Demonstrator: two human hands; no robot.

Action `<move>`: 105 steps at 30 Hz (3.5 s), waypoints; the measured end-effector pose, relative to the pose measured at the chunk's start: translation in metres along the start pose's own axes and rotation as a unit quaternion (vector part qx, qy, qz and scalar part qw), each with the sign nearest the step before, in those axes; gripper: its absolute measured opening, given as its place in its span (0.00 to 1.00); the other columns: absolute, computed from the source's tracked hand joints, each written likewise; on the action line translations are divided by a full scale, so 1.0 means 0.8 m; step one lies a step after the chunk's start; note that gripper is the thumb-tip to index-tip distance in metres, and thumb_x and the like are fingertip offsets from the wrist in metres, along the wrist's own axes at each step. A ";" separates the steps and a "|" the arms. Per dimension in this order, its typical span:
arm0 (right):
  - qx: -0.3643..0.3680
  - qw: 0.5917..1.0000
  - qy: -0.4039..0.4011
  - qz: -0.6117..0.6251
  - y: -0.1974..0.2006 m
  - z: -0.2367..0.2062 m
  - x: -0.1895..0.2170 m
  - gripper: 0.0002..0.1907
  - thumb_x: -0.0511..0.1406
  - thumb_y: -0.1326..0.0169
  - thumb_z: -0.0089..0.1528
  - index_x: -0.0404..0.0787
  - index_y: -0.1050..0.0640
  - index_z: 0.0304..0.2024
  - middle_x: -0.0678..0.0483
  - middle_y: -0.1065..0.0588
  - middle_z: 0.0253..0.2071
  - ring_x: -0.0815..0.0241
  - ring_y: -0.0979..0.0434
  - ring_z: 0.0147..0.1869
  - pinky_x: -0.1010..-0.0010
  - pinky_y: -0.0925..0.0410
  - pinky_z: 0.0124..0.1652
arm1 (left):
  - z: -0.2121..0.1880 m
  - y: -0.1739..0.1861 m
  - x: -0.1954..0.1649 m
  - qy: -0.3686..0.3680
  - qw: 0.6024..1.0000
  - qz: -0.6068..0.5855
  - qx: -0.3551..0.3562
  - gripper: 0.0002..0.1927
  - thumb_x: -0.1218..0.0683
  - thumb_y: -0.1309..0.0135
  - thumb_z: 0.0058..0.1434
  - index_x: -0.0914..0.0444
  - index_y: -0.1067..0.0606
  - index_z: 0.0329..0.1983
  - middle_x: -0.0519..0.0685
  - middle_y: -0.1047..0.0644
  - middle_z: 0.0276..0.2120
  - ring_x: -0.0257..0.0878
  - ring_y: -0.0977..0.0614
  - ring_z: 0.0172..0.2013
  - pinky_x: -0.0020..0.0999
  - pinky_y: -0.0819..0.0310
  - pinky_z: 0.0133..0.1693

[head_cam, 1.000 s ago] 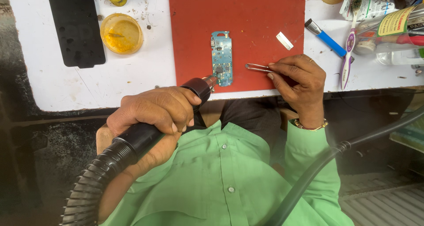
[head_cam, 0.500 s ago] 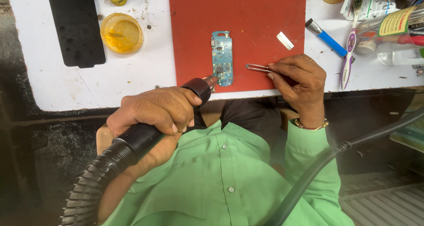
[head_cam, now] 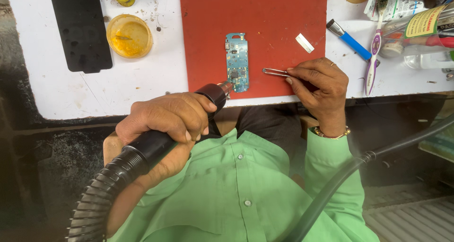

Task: The person works on a phone motherboard on a red mat. They dip tweezers into a small flux container, apply flux to components on the board, then hold a hot air gun over the board while repositioning components with tweezers, repeating the flux-and-heat process.

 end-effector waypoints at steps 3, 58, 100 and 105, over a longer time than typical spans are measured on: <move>-0.001 1.000 -0.004 0.002 0.000 -0.001 0.000 0.11 0.27 0.31 0.59 0.37 0.16 0.43 0.52 0.21 0.40 0.58 0.22 0.43 0.71 0.29 0.42 | -0.004 0.001 0.001 0.005 0.998 0.059 0.011 0.15 0.51 0.52 0.70 0.66 0.31 0.31 0.57 0.27 0.24 0.46 0.24 0.27 0.51 0.25 0.53; -0.021 1.000 -0.011 0.016 0.010 0.017 -0.032 0.10 0.26 0.31 0.59 0.36 0.16 0.43 0.51 0.20 0.40 0.58 0.21 0.43 0.71 0.29 0.42 | 0.027 0.005 0.041 -0.012 1.000 0.007 -0.004 0.29 0.36 0.61 0.68 0.67 0.28 0.32 0.58 0.26 0.22 0.49 0.22 0.25 0.52 0.24 0.49; -0.023 0.999 -0.015 0.020 0.022 0.028 -0.055 0.10 0.26 0.31 0.59 0.36 0.16 0.43 0.52 0.21 0.39 0.58 0.22 0.42 0.71 0.30 0.42 | 0.047 0.000 0.060 0.000 1.000 0.009 -0.009 0.35 0.31 0.63 0.65 0.67 0.28 0.29 0.59 0.27 0.22 0.51 0.23 0.25 0.55 0.24 0.48; -0.023 1.000 -0.009 0.016 0.022 0.029 -0.056 0.10 0.26 0.31 0.59 0.36 0.16 0.43 0.52 0.21 0.39 0.58 0.22 0.42 0.70 0.30 0.42 | 0.049 -0.002 0.062 -0.007 1.000 -0.002 -0.018 0.35 0.31 0.63 0.65 0.67 0.27 0.29 0.59 0.26 0.21 0.51 0.23 0.25 0.55 0.24 0.47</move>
Point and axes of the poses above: each hand's wrist, its own z-axis towards the middle knuckle, its own y-axis out of the back of the hand, x = y × z, the point moved 9 cm from there along z, towards the middle knuckle
